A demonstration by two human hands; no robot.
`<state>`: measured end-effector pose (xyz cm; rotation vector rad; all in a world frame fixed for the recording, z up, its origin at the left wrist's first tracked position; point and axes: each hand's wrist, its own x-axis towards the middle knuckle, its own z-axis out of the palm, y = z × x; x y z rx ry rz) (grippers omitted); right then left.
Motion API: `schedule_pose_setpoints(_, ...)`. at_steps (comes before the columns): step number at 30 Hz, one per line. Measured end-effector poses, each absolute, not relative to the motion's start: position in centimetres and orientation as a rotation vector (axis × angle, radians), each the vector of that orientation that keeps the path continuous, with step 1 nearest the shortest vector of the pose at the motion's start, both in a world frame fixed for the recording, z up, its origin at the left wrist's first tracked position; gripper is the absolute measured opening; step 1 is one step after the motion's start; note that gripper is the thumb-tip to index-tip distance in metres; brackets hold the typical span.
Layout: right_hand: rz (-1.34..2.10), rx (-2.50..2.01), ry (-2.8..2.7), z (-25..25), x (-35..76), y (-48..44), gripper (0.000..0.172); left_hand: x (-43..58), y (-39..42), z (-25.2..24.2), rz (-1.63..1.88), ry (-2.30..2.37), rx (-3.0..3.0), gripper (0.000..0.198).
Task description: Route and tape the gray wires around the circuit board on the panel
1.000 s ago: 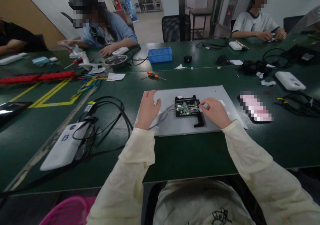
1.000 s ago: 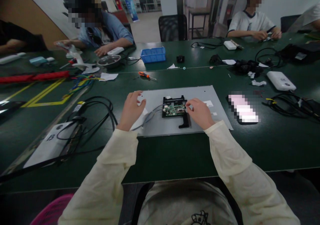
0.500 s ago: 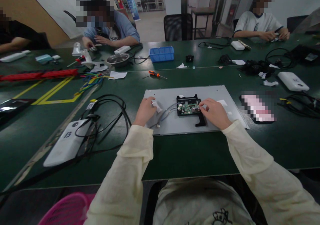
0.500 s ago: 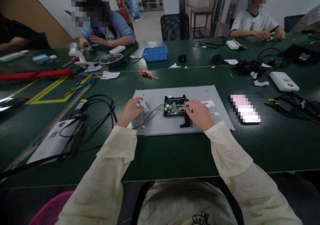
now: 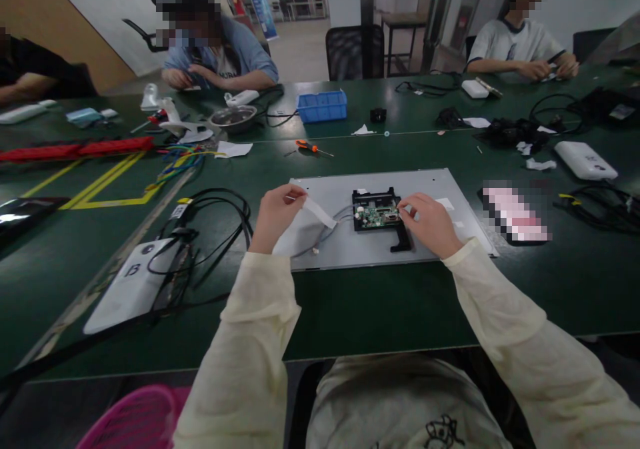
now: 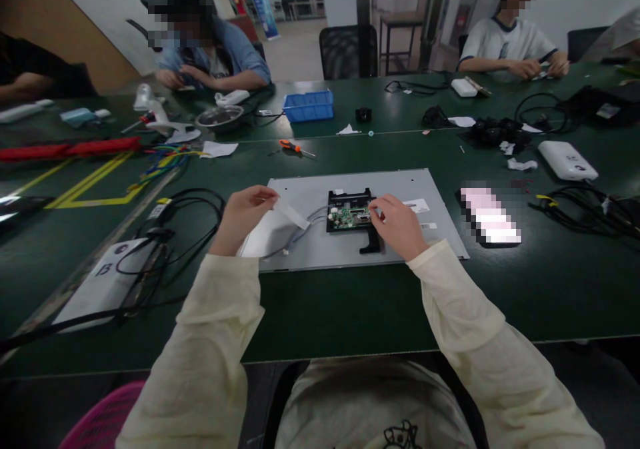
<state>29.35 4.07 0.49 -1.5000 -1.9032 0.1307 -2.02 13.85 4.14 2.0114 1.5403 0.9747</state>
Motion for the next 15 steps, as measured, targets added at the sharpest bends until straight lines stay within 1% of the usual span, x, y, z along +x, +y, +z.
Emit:
schedule_pose_setpoints(3,0.098,-1.432,-1.881,0.7,29.1,4.0,0.017,-1.8,13.5,4.7,1.035,1.379,1.933,0.018)
schedule_pose_setpoints(7,0.060,-1.296,-1.944,1.2,28.0,3.6,0.025,-1.3,13.1,4.7,0.923,1.259,1.990,0.020)
schedule_pose_setpoints(12,0.160,-1.079,-2.279,1.4,24.9,2.4,0.044,-0.3,12.1,4.8,0.734,1.325,2.268,0.017)
schedule_pose_setpoints(15,0.181,-0.943,-2.481,1.1,22.8,1.8,0.053,0.2,11.6,4.8,0.660,1.346,2.386,0.015)
